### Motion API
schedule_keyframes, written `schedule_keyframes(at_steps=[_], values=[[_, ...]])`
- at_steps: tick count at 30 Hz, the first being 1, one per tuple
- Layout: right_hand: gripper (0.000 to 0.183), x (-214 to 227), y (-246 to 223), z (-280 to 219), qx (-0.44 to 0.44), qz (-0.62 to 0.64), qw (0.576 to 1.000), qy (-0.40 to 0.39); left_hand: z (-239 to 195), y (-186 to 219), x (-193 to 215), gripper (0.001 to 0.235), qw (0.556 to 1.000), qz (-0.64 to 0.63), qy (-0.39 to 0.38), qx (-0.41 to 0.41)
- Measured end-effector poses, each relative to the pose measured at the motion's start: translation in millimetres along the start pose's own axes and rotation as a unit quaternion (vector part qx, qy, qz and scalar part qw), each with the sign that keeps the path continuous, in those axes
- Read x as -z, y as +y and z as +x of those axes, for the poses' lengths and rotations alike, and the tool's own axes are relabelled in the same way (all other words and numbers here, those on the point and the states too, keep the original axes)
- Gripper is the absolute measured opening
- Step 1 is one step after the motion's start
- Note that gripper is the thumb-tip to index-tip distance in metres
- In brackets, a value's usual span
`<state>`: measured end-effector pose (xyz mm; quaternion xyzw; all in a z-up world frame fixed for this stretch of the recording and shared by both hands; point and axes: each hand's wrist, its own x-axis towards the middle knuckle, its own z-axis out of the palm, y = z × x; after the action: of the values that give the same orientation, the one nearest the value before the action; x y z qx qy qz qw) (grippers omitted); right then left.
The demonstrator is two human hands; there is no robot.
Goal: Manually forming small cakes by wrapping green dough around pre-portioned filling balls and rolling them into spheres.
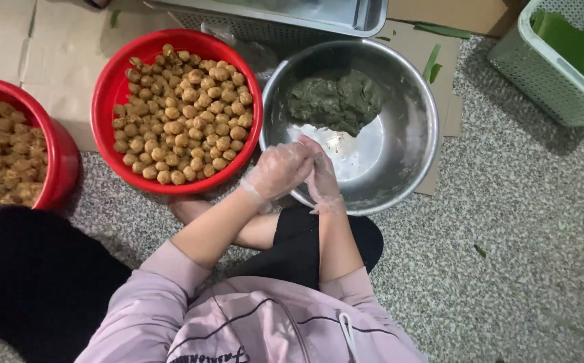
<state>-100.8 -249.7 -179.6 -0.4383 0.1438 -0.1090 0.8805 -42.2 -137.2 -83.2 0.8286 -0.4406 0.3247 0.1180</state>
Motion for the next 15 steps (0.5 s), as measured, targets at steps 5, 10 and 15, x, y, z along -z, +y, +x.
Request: schedule_keyframes(at_steps=[5,10,15], values=[[0.059,24.2,27.9,0.0,-0.020,-0.058,0.998,0.010,-0.4,-25.5,16.3,0.018,0.868,-0.371,-0.235,0.233],[0.042,13.9,7.8,-11.5,-0.065,-0.094,0.982,0.149,-8.8,-60.4,8.9,0.022,0.782,-0.508,-0.153,0.325],[0.029,-9.2,-17.7,-24.5,-0.128,-0.191,0.938,0.260,39.3,-160.4,68.8,0.023,0.784,-0.476,-0.123,0.379]])
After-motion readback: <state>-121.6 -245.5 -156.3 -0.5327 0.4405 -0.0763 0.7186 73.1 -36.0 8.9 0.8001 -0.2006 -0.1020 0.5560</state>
